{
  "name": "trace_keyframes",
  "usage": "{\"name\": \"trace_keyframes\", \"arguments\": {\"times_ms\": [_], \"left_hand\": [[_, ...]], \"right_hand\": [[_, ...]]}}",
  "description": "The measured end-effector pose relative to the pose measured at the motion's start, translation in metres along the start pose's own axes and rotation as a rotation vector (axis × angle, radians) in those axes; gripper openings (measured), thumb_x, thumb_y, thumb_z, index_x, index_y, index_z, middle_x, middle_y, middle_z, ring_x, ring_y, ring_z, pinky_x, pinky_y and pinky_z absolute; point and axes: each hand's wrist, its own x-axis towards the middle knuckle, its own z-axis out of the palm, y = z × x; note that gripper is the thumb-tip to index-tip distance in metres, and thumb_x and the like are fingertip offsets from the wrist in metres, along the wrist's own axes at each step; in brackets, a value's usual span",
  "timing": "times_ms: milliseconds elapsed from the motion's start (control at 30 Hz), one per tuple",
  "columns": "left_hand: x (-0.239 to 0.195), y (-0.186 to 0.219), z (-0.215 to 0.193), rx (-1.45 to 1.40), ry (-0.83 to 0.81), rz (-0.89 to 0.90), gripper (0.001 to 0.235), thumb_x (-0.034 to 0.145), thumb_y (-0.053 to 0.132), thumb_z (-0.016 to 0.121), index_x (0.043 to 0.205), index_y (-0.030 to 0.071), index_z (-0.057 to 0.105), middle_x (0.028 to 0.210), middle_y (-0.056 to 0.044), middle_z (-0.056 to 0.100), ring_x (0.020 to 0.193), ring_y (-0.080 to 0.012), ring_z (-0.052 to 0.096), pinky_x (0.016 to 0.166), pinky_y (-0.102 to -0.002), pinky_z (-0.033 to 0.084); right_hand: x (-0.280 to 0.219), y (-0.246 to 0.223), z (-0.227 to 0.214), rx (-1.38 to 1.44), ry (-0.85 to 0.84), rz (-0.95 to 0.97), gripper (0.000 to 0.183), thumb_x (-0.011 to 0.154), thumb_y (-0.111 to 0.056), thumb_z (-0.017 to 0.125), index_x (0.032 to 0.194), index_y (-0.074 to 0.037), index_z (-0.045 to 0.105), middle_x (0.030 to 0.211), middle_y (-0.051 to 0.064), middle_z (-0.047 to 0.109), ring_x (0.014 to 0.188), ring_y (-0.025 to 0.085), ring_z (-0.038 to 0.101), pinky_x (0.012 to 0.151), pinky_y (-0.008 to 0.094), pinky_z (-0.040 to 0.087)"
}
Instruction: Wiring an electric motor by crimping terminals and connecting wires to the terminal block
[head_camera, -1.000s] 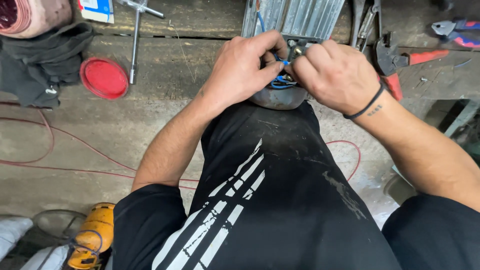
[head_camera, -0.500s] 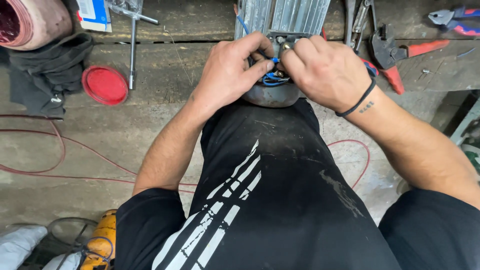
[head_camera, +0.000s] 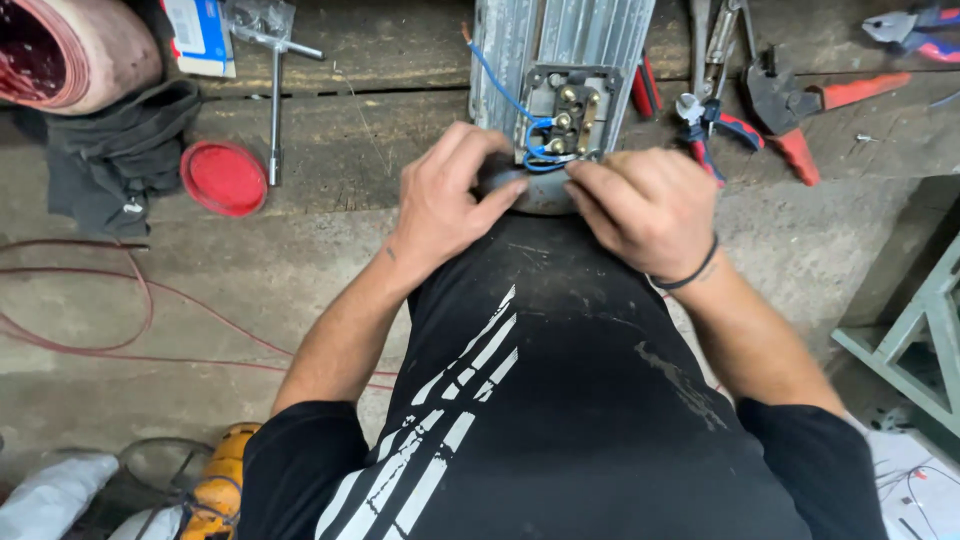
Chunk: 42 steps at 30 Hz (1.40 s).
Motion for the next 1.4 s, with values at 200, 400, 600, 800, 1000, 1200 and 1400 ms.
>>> {"name": "trace_keyframes", "arguments": {"times_ms": [200,400,600,800,1000,1200,1400], "left_hand": [[0.006,-0.004,0.019,0.144,0.133,0.101,0.037,0.09,0.039,0.08,0.119,0.02,0.066,0.103,0.0,0.062,0.086,-0.0252,0.071,0.072,-0.039,0.061],[0.014,0.002,0.011,0.146,0.104,0.144,0.03,0.095,0.035,0.075,0.12,0.021,0.066,0.104,0.0,0.066,0.085,-0.0252,0.074,0.071,-0.038,0.061],[0.019,0.006,0.01,0.146,0.081,0.091,0.037,0.086,0.036,0.081,0.119,0.026,0.067,0.105,0.003,0.065,0.082,-0.0253,0.074,0.069,-0.04,0.061],[0.022,0.004,0.014,0.217,0.069,0.134,0.035,0.087,0.034,0.078,0.12,0.025,0.066,0.1,0.003,0.062,0.077,-0.0236,0.072,0.065,-0.037,0.06],[0.034,0.018,-0.003,0.428,0.0,0.326,0.03,0.09,0.029,0.073,0.119,0.022,0.067,0.092,0.002,0.061,0.072,-0.0208,0.068,0.064,-0.033,0.056],[0.035,0.01,-0.007,0.402,0.156,0.531,0.02,0.107,0.027,0.058,0.115,0.016,0.074,0.107,-0.002,0.071,0.063,-0.0171,0.059,0.063,-0.027,0.049],[0.027,-0.007,0.009,0.394,0.275,0.638,0.016,0.106,0.021,0.06,0.113,0.018,0.074,0.104,-0.006,0.075,0.057,-0.016,0.055,0.057,-0.027,0.045]], "right_hand": [[-0.019,0.0,0.035,0.016,0.156,0.095,0.016,0.099,-0.019,0.077,0.111,-0.009,0.079,0.097,0.009,0.068,0.084,0.029,0.069,0.074,0.039,0.058],[-0.012,0.001,0.039,0.047,0.21,0.107,0.009,0.099,-0.017,0.077,0.1,-0.008,0.078,0.088,0.008,0.068,0.077,0.028,0.068,0.067,0.039,0.057],[-0.014,-0.001,0.053,-0.017,0.29,0.138,0.017,0.101,-0.027,0.075,0.094,-0.012,0.076,0.083,0.005,0.065,0.07,0.025,0.064,0.062,0.037,0.054],[-0.01,0.006,0.063,-0.105,0.397,0.066,0.022,0.102,-0.028,0.071,0.087,-0.012,0.072,0.075,0.005,0.058,0.064,0.025,0.057,0.062,0.038,0.046],[-0.03,0.009,0.059,-0.042,0.409,-0.046,0.012,0.098,-0.02,0.077,0.089,-0.012,0.077,0.085,0.009,0.066,0.072,0.026,0.061,0.069,0.037,0.045],[-0.042,0.012,0.057,-0.043,0.313,-0.01,0.025,0.105,-0.026,0.062,0.106,-0.013,0.083,0.1,0.009,0.068,0.085,0.027,0.058,0.075,0.038,0.048],[-0.039,0.017,0.058,-0.023,0.316,-0.064,0.025,0.105,-0.024,0.061,0.103,-0.013,0.083,0.104,0.009,0.069,0.088,0.026,0.058,0.076,0.037,0.047]]}}
